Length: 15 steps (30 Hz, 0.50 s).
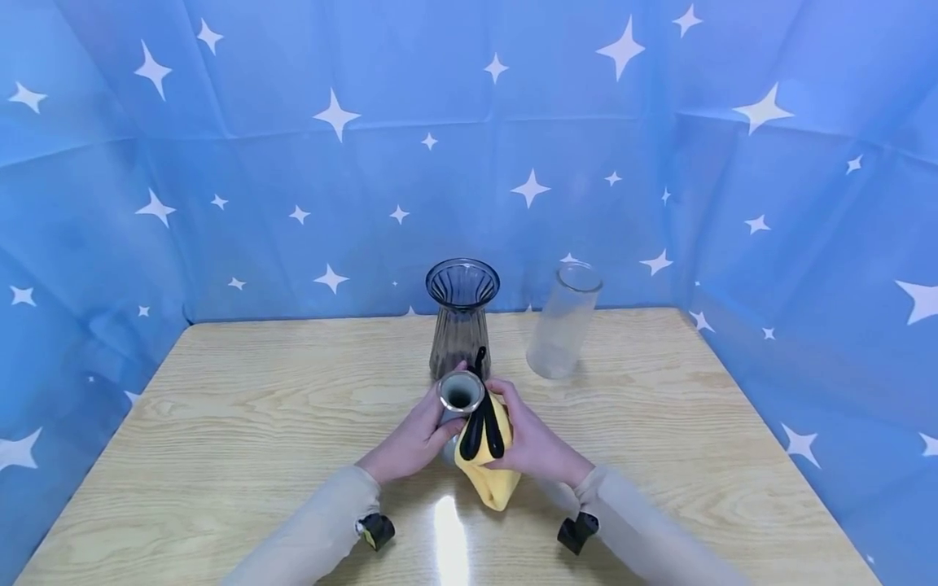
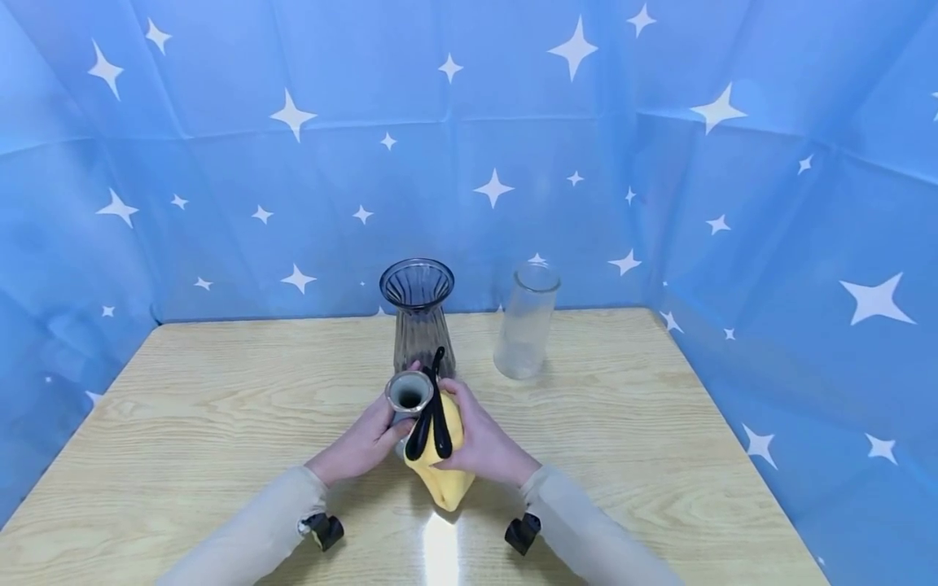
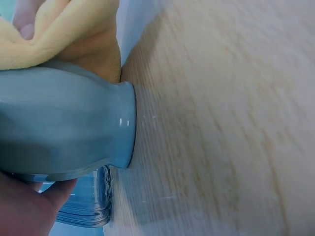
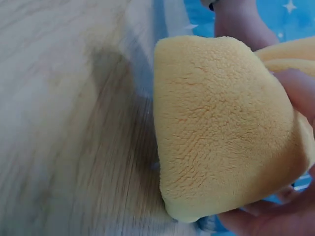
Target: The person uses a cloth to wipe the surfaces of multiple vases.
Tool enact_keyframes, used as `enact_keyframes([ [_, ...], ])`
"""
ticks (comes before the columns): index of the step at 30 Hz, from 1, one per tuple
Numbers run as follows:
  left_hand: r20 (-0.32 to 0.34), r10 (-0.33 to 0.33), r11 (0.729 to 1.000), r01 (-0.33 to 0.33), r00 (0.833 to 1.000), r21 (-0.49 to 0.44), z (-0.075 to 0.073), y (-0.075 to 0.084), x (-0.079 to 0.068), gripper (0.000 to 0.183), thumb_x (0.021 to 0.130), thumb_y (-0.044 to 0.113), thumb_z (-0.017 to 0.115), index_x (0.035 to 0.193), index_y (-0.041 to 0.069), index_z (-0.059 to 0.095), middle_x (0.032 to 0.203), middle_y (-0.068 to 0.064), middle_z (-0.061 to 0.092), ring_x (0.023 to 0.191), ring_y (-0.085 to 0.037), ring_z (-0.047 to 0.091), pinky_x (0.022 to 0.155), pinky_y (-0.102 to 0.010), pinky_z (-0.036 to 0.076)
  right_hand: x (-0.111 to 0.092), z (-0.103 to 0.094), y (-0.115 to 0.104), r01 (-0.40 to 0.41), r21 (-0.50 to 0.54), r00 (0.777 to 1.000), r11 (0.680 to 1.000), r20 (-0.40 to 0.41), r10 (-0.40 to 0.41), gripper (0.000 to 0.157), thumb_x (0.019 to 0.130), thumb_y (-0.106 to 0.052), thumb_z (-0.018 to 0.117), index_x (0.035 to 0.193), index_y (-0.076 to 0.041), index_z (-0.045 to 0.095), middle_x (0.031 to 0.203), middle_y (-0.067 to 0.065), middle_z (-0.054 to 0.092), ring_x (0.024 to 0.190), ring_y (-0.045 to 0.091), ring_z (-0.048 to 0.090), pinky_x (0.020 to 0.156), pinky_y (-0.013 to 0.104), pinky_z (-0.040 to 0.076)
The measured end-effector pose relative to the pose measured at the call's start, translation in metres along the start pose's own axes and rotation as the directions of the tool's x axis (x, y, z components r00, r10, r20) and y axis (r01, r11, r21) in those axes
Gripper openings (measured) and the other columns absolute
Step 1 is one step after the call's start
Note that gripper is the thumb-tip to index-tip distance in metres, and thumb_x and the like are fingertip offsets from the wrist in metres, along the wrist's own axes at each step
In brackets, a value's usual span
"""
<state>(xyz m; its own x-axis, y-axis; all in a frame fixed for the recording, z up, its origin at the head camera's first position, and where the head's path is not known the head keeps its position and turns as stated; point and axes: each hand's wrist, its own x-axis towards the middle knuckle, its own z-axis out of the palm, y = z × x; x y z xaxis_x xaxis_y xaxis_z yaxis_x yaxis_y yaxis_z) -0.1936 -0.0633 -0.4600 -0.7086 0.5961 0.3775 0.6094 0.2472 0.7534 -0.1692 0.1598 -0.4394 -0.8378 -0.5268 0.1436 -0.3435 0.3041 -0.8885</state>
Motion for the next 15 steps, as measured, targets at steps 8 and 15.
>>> enact_keyframes([
  [8,-0.003,-0.022,1.000,0.022,1.000,0.001,-0.002,0.001,0.000,0.071,0.099,0.019,0.054,0.156,0.014,0.012,0.160,-0.003,0.015,0.142,-0.021,0.020,0.114,-0.046,0.022,0.000,-0.007,-0.002,0.094,-0.088,0.995,0.992,-0.021,-0.096,0.075,0.076,-0.002,0.080,0.136,-0.009,0.036,0.122,0.009,0.053,0.096,0.016,0.056,0.084,0.032,0.048],
  [15,-0.007,0.002,1.000,-0.001,1.000,0.024,-0.002,0.001,0.000,0.071,0.099,0.021,0.054,0.156,0.011,0.012,0.160,-0.007,0.015,0.143,-0.026,0.019,0.113,-0.049,0.021,-0.005,-0.010,-0.021,0.107,-0.063,0.991,0.992,-0.069,-0.111,0.057,0.079,0.010,0.072,0.127,-0.004,0.047,0.114,0.010,0.057,0.089,0.014,0.054,0.075,0.029,0.049],
])
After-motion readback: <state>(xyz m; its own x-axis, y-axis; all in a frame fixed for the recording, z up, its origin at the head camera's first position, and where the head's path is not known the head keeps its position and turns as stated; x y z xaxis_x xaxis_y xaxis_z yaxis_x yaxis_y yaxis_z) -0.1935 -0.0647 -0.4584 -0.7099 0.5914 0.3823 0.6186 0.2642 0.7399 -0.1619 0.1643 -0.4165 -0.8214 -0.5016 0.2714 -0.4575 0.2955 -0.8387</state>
